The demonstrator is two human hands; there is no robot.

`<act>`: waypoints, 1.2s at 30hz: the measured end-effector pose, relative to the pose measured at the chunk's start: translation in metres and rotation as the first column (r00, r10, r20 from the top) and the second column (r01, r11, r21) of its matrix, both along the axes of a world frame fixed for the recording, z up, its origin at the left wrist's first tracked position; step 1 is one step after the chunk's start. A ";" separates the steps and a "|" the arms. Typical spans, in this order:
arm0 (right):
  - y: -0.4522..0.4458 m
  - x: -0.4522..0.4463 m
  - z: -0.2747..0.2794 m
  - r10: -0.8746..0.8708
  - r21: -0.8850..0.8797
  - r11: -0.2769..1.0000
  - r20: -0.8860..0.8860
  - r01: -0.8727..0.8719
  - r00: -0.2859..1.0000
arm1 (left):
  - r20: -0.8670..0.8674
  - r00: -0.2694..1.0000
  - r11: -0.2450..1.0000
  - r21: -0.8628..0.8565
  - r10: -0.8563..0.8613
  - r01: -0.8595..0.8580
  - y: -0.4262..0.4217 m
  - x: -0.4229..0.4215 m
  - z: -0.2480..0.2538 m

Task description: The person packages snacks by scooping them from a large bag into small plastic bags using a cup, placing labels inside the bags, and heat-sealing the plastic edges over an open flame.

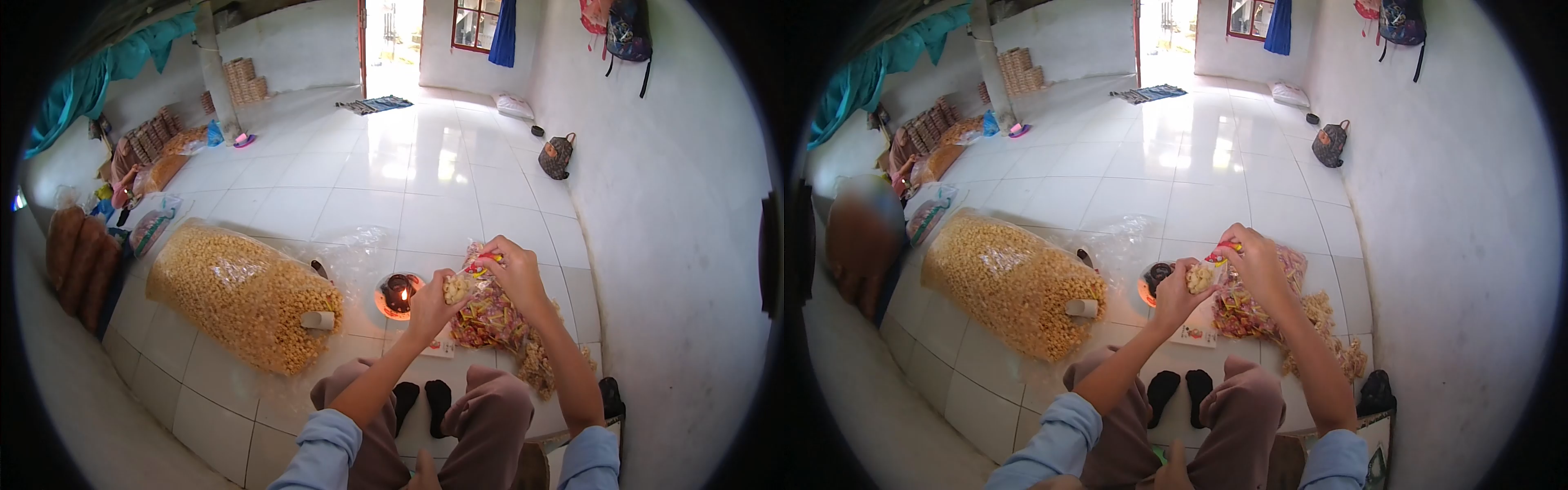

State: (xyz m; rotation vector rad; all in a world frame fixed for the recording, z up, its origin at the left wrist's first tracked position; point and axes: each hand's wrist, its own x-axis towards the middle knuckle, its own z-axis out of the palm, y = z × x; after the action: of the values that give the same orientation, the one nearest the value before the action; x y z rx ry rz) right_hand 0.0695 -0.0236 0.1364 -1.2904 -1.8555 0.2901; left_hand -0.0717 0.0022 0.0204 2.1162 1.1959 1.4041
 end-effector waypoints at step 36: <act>0.013 -0.022 -0.007 -0.083 0.198 0.980 0.363 0.010 0.928 | 0.234 0.971 0.994 -0.084 -0.041 0.063 -0.003 -0.002 0.003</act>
State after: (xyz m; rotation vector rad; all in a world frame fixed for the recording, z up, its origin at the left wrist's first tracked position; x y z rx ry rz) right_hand 0.0475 -0.0103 0.1294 -1.3173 -2.1019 -0.1711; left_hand -0.0738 -0.0007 0.0230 1.8489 1.0833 1.4960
